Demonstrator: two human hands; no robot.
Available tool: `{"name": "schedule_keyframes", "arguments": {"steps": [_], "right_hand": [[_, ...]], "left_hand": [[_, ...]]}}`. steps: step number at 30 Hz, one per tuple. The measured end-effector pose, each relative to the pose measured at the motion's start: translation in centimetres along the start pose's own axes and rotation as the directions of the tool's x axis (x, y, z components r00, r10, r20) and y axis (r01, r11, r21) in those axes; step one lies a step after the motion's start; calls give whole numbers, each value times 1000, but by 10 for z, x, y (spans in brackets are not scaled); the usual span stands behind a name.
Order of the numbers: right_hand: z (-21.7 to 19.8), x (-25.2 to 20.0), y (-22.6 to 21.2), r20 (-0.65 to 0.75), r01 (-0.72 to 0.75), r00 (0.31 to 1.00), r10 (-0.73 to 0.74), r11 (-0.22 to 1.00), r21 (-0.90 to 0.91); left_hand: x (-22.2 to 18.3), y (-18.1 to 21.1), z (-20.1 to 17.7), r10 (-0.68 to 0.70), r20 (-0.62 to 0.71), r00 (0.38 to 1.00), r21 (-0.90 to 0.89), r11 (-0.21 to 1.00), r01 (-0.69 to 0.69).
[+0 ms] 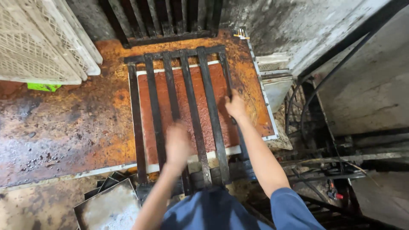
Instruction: Cutting a large sheet of cake into smaller squares using a metal grid and a knife
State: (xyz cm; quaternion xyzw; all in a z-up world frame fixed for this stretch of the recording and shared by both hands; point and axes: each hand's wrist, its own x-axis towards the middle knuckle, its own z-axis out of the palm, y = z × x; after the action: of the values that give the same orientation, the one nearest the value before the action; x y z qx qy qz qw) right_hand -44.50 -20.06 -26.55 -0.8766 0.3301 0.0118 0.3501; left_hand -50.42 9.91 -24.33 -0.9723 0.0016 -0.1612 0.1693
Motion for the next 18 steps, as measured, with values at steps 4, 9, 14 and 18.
{"name": "schedule_keyframes", "arguments": {"steps": [4,9,14,18], "right_hand": [[10,28,-62,121,147,982,-143,989,-32],[37,53,-89,186,78,982,-33,967,-243],[-4,4,-139,228,14,972,54,958,-288],[-12,-19,-137,273,2,958,85,953,-304]], "left_hand": [[-67,38,4,714,-156,683,-574,497,-651],[-80,60,14,716,17,698,-578,576,-578],[-76,75,19,594,-84,800,-569,631,-528],[-76,79,21,585,-95,806,-561,637,-529]]}}
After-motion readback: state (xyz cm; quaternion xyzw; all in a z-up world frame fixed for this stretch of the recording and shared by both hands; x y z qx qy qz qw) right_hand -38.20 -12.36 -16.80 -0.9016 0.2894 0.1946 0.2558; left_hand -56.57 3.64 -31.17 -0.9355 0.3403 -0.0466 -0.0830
